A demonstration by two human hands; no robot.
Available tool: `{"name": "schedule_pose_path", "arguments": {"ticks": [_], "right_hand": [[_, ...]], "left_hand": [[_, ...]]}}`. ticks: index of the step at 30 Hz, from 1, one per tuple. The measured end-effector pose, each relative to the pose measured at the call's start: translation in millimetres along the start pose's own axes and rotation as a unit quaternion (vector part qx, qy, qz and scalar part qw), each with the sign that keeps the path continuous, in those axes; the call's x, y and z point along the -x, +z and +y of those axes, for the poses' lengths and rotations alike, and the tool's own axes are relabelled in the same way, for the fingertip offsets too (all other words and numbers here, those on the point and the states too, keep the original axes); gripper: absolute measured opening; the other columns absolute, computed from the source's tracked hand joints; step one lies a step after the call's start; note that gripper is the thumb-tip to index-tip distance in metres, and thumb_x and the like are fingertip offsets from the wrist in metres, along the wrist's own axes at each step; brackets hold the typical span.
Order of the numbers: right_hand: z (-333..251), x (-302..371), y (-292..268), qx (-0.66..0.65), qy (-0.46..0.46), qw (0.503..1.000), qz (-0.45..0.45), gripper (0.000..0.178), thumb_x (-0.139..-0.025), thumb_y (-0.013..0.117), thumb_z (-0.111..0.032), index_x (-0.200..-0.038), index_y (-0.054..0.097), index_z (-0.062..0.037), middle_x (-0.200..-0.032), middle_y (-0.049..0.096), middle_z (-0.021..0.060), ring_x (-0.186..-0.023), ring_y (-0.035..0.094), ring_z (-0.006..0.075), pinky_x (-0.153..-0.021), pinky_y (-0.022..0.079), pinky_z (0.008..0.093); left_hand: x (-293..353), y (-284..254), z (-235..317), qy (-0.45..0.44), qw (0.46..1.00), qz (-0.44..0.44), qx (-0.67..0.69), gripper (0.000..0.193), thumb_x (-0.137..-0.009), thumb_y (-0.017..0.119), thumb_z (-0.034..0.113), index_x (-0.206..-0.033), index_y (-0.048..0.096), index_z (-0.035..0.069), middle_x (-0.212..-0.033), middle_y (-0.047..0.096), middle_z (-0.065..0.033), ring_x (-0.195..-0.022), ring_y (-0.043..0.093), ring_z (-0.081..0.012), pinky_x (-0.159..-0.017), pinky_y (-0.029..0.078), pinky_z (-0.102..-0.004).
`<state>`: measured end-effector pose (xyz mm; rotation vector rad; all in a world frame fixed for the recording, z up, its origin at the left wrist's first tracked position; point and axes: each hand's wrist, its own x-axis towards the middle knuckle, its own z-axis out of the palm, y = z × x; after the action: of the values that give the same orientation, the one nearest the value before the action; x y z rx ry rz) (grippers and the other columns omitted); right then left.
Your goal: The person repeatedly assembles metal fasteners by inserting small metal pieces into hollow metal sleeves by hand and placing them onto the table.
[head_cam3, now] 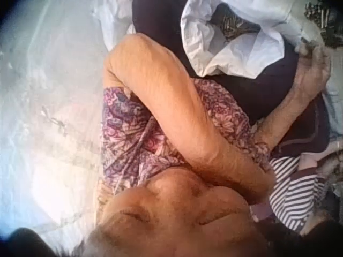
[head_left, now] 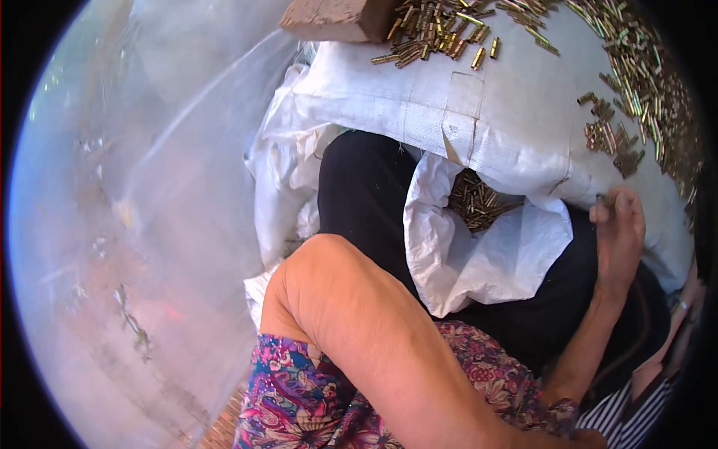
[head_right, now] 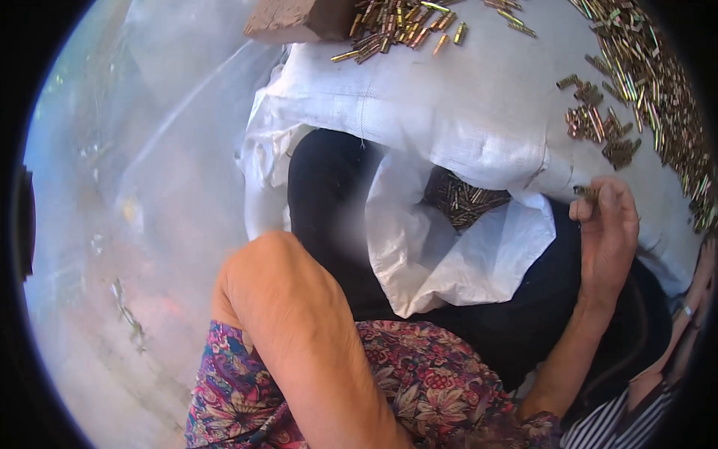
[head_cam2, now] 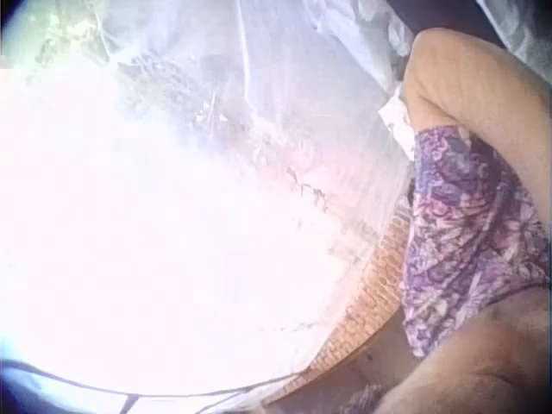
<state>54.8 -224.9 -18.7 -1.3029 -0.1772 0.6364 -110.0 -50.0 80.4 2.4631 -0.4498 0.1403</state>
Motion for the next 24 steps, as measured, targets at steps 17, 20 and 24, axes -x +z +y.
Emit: {"name": "schedule_pose_path", "arguments": {"ticks": [17,20,24], "right_hand": [[-9,17,1,-0.025,0.006,0.994,-0.109,0.017,-0.099,0.054,-0.020,-0.096,0.058,-0.0044,-0.069,0.052,0.0001,-0.057,0.044,0.0058,-0.053,0.035,0.0220],[1,23,20,-0.060,0.065,0.995,-0.045,0.009,-0.096,0.058,-0.013,-0.093,0.059,-0.0045,-0.071,0.056,0.0022,-0.057,0.053,0.0086,-0.050,0.042,0.0209],[18,31,7,-0.062,0.058,0.995,-0.047,0.014,-0.096,0.058,-0.015,-0.099,0.058,-0.0019,-0.076,0.060,0.0050,-0.062,0.057,0.0119,-0.060,0.049,0.0267]], "left_hand": [[24,14,12,-0.044,0.991,-0.061,0.114,0.019,-0.076,0.056,0.010,-0.092,0.065,0.004,-0.091,0.067,-0.0151,-0.076,0.067,-0.0251,-0.064,0.054,-0.0320],[2,24,5,0.000,0.988,-0.003,0.156,0.019,-0.076,0.056,0.010,-0.092,0.065,0.004,-0.090,0.067,-0.0147,-0.075,0.067,-0.0247,-0.064,0.054,-0.0309],[-6,47,-18,-0.127,0.949,0.135,0.255,0.007,-0.085,0.060,0.006,-0.091,0.062,0.002,-0.083,0.064,-0.0105,-0.068,0.062,-0.0210,-0.064,0.051,-0.0281]]}}
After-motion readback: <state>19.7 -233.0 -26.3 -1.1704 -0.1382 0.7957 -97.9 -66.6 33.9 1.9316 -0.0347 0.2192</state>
